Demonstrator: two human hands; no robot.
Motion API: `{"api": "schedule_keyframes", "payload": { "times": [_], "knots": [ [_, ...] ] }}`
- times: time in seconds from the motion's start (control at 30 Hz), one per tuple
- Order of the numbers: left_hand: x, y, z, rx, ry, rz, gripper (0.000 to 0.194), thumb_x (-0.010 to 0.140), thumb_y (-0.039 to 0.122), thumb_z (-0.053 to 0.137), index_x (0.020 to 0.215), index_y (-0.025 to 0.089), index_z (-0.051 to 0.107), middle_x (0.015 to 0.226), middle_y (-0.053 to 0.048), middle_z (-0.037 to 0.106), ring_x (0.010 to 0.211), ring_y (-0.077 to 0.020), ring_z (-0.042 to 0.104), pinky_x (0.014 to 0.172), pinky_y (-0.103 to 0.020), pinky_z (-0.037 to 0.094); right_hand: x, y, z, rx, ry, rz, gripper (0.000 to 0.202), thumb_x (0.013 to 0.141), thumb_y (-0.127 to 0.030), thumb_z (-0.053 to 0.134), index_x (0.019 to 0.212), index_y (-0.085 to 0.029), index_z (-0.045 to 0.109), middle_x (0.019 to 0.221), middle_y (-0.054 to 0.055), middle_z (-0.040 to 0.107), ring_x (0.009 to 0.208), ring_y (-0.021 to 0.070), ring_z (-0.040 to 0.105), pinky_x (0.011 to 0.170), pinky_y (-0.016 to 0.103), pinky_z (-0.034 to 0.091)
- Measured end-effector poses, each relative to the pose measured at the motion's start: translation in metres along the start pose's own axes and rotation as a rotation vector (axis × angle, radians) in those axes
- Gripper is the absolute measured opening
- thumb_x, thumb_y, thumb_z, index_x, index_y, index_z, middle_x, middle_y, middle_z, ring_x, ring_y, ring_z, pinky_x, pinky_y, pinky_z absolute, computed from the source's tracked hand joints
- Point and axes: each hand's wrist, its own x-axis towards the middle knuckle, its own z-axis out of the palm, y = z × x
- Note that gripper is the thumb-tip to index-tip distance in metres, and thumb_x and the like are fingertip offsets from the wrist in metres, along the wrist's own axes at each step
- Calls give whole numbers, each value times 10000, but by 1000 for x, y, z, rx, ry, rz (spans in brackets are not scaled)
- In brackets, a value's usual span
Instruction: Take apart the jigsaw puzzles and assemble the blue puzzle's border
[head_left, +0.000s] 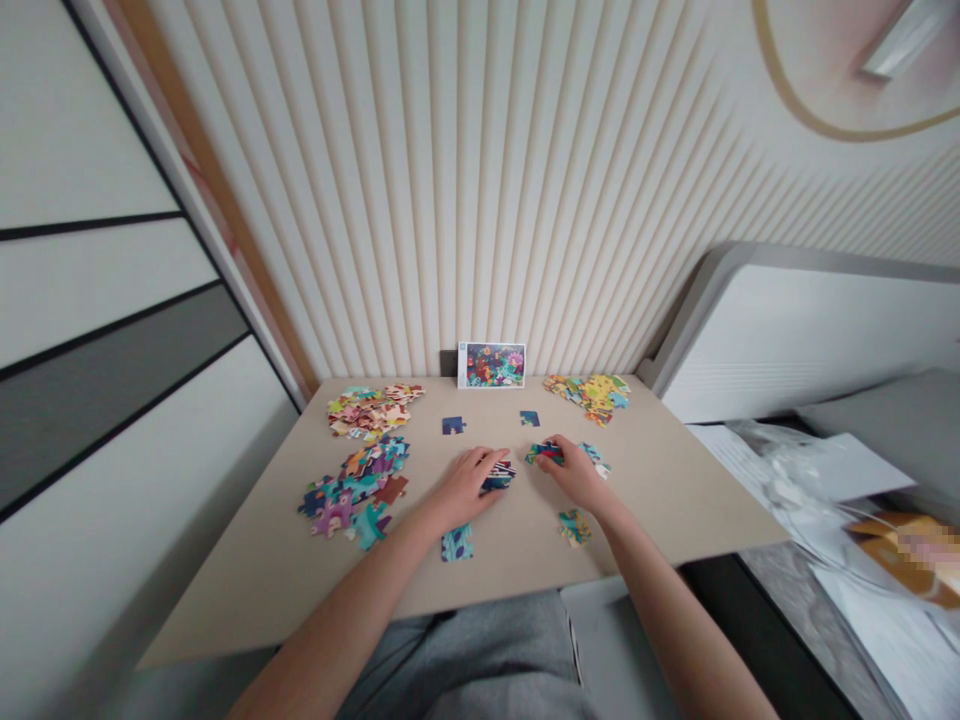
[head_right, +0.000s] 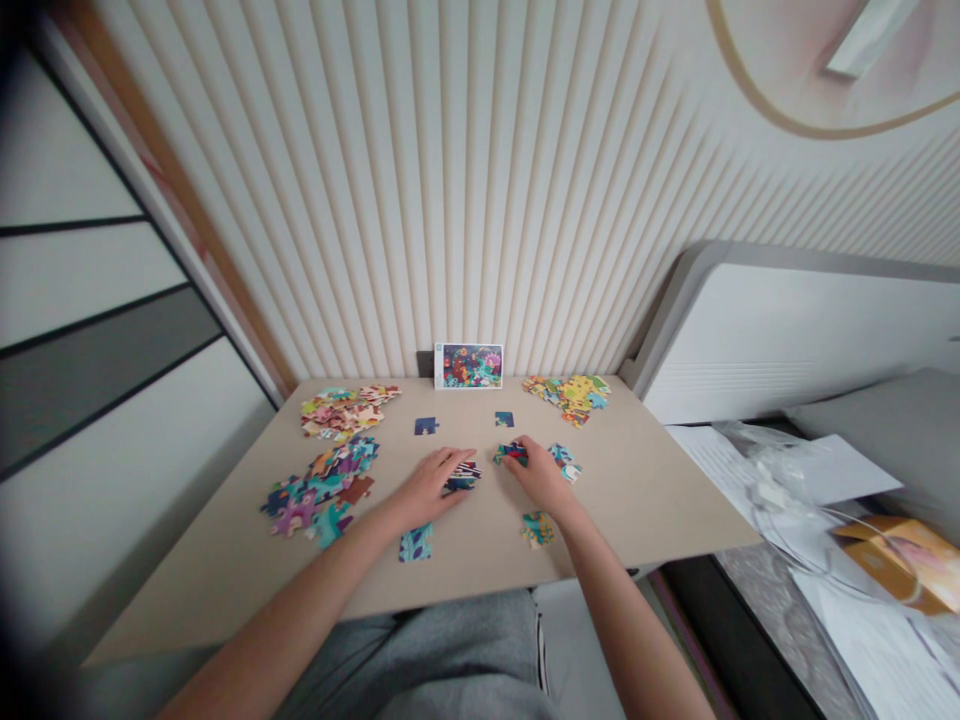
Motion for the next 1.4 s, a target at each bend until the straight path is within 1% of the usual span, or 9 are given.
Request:
{"api": "schedule_keyframes", "payload": {
  "times": [0.2,0.27,0.43,0.57,0.7,0.93,1.13,1.3,1.4],
  "knots": [
    [-2,-8,10,-102,59,1,834,906,306,655,1584,300,169,1640,-144,188,1514,-314,231,1196,-537,304,15,-19,30,222,-82,-170,252,937,-374,540,1070,-202,667,992,43,721,898,201,637,857,337,486],
    [-2,-13,14,-111,83,-11,931,891,296,678,1597,297,71,1654,-153,146,1526,-325,191,1198,-551,291,18,-27,38,280,-127,-233,277,967,-383,504,1115,-208,660,1045,49,719,951,203,642,905,348,486],
    [0,-25,22,-168,163,-85,1082,825,210,732,1597,293,-22,1556,-175,348,1451,-331,357,1151,-553,354,23,-39,43,359,-178,-296,329,1008,-424,440,1155,-219,651,1090,53,714,1006,204,645,948,357,485],
    [2,-27,24,-178,171,-114,1107,810,197,741,1599,275,-31,1504,-171,415,1398,-318,432,1129,-515,387,28,-36,42,361,-123,-286,307,977,-438,511,1100,-213,681,1055,50,729,970,205,657,910,341,492],
    [3,-27,24,-177,165,-126,1148,790,197,762,1595,263,-53,1490,-183,413,1363,-316,470,1113,-505,401,35,-29,45,343,-31,-232,292,918,-456,595,1026,-201,687,970,49,730,900,206,656,839,332,500],
    [4,-26,23,-156,170,-139,1175,772,191,775,1595,245,-61,1539,-224,348,1415,-363,405,1128,-555,368,35,-36,58,366,-39,-220,253,933,-447,561,995,-208,615,910,25,676,868,192,611,822,319,486],
    [4,-27,24,-194,215,-120,1200,737,165,786,1600,283,-38,1549,-196,347,1406,-362,411,1114,-578,382,30,-44,64,452,-59,-257,256,978,-455,486,1011,-216,573,912,15,628,852,184,578,811,312,478],
    [3,-25,24,-223,214,-108,1219,731,113,786,1598,303,-50,1430,-175,445,1157,-277,598,1036,-517,472,37,-41,67,486,113,-223,271,970,-489,504,1000,-226,561,893,16,612,829,188,572,794,314,468],
    [4,-24,24,-217,226,-109,1246,716,126,807,1595,310,-56,1404,-175,448,1082,-263,618,995,-521,498,39,-39,73,604,65,-178,301,951,-531,532,997,-234,536,842,-1,589,779,178,570,741,302,479]
  ]
}}
